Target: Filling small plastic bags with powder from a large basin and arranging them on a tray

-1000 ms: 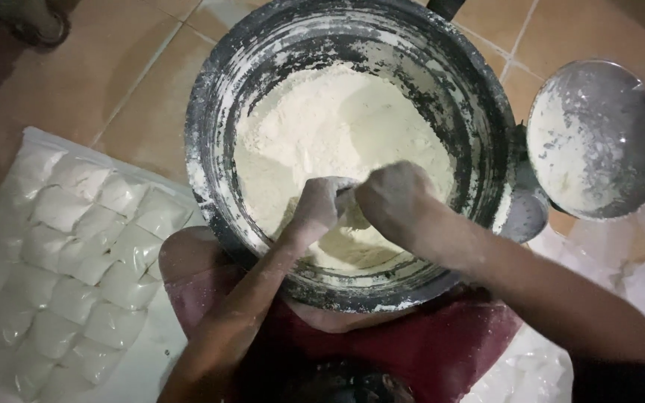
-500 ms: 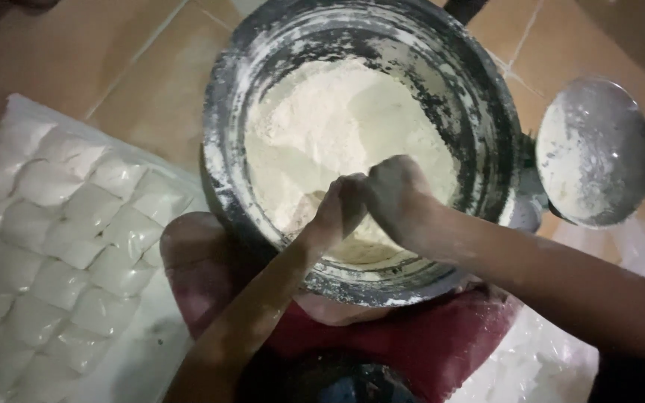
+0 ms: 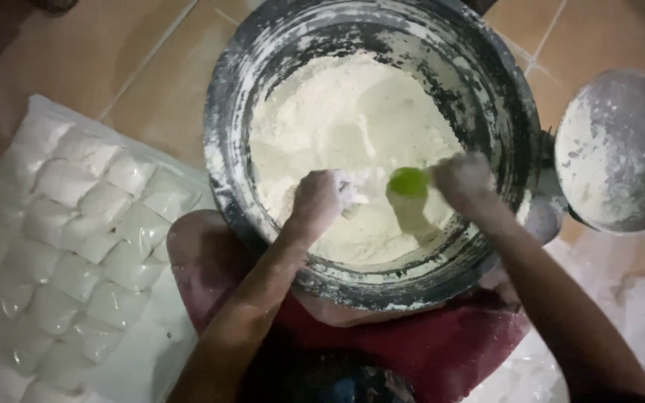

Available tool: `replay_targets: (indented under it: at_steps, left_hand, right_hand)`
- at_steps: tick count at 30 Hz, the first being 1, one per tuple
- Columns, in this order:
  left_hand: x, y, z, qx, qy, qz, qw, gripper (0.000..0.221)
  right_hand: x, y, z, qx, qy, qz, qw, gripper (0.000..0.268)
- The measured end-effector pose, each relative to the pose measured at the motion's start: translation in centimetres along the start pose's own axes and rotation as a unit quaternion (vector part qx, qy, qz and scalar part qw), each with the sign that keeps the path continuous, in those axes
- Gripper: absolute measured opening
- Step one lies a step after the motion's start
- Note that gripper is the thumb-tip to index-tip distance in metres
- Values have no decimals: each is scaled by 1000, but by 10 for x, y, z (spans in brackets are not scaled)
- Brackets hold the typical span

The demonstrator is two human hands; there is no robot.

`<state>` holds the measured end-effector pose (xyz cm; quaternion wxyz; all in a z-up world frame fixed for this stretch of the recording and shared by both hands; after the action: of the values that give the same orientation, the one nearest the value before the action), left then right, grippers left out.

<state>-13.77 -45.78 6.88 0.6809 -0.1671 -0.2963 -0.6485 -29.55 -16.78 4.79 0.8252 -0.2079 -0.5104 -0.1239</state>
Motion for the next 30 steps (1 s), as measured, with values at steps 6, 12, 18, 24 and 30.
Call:
replay_targets:
  at_steps: [6, 12, 18, 24, 30]
  left_hand:
    - [18, 4, 12, 107, -41, -82, 990, 33]
    - [15, 9, 9, 113, -38, -66, 991, 36]
    - [24, 14, 33, 87, -33, -82, 992, 34]
    - [22, 16, 36, 88, -14, -84, 993, 33]
    - [16, 19, 33, 41, 44, -51, 997, 26]
  right_hand:
    - [-12, -40, -83, -49, -94, -326, 939, 19]
    - [53, 6, -27, -54, -226, -63, 971, 19]
    - [165, 6, 2, -201, -136, -306, 921, 27]
    - [206, -47, -26, -245, -234, -382, 860, 39]
    - [192, -87, -56, -188, -157, -403, 882, 33]
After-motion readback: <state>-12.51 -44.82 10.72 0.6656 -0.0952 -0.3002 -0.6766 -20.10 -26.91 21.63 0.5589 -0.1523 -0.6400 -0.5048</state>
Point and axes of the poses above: each hand's wrist, its own y-axis away from the middle knuckle, its own x-axis out of the back of the hand, z = x × y, the point moved 4 cm from there along -y, towards the middle knuckle, and after that the axes turned 6 degrees about -x, right-handed, at the moved point
